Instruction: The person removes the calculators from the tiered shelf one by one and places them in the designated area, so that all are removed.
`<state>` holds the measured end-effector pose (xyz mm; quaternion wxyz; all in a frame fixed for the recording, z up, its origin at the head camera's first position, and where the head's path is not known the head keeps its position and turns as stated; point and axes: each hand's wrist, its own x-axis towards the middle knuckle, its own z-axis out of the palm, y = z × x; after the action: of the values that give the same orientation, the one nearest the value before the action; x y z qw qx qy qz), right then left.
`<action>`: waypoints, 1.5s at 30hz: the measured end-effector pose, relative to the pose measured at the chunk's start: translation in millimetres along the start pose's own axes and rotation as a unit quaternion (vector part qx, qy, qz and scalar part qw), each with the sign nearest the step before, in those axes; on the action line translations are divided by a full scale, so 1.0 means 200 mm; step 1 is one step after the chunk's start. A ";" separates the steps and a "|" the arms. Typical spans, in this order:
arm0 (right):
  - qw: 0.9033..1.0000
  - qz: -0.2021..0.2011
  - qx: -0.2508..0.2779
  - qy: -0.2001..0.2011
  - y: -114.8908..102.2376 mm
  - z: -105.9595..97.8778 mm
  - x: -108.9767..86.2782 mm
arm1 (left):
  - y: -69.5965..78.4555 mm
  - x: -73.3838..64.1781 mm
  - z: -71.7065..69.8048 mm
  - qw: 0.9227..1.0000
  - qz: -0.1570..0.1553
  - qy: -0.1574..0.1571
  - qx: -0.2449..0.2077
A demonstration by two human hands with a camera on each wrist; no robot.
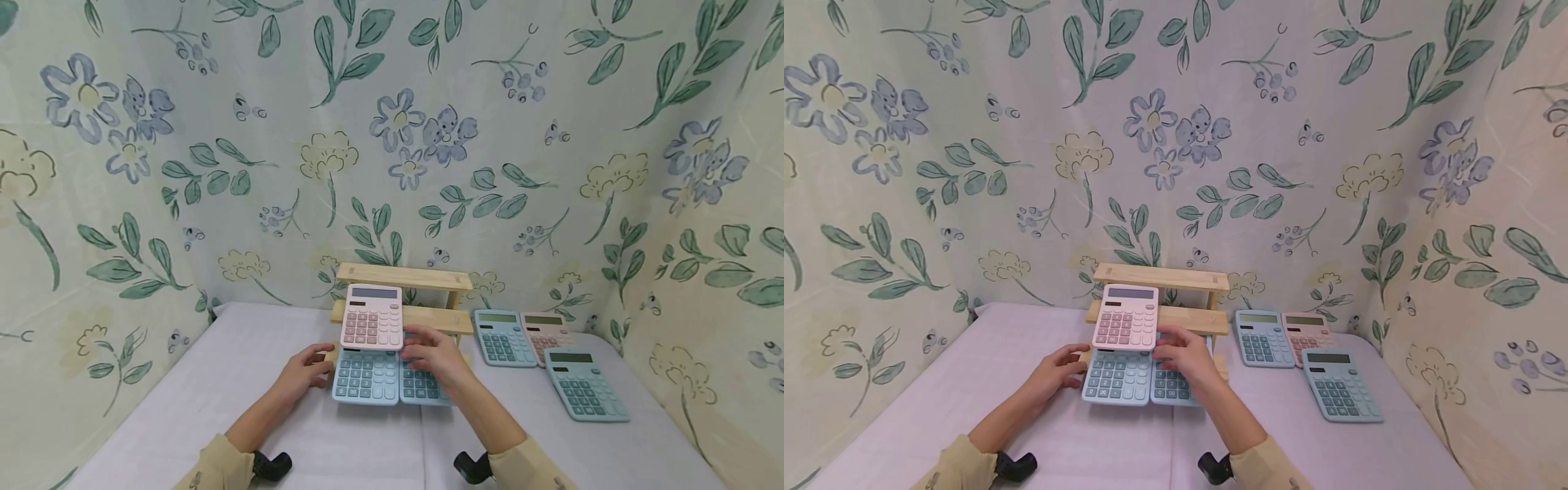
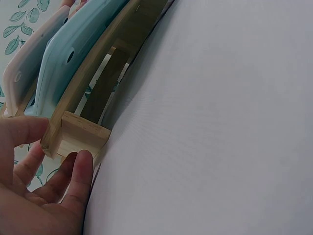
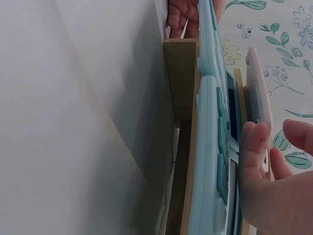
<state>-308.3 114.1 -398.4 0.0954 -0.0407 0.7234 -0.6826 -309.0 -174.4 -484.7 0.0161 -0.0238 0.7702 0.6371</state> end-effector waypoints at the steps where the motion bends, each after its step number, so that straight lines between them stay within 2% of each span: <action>1: 1.000 0.001 -0.001 0.000 0.00 0.00 0.00 | 0.00 0.00 0.00 1.000 -0.001 0.000 -0.001; 21: 1.000 -0.013 -0.003 -0.005 0.02 0.06 0.04 | 0.01 0.01 0.00 1.000 0.007 -0.004 -0.003; 45: 1.000 -0.022 0.019 -0.007 0.03 0.10 0.06 | 0.00 0.01 0.00 1.000 -0.003 0.001 0.001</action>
<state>-316.1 92.4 -406.2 0.0860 -0.0592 0.7087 -0.6978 -311.3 -173.7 -485.6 0.0170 -0.0267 0.7707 0.6364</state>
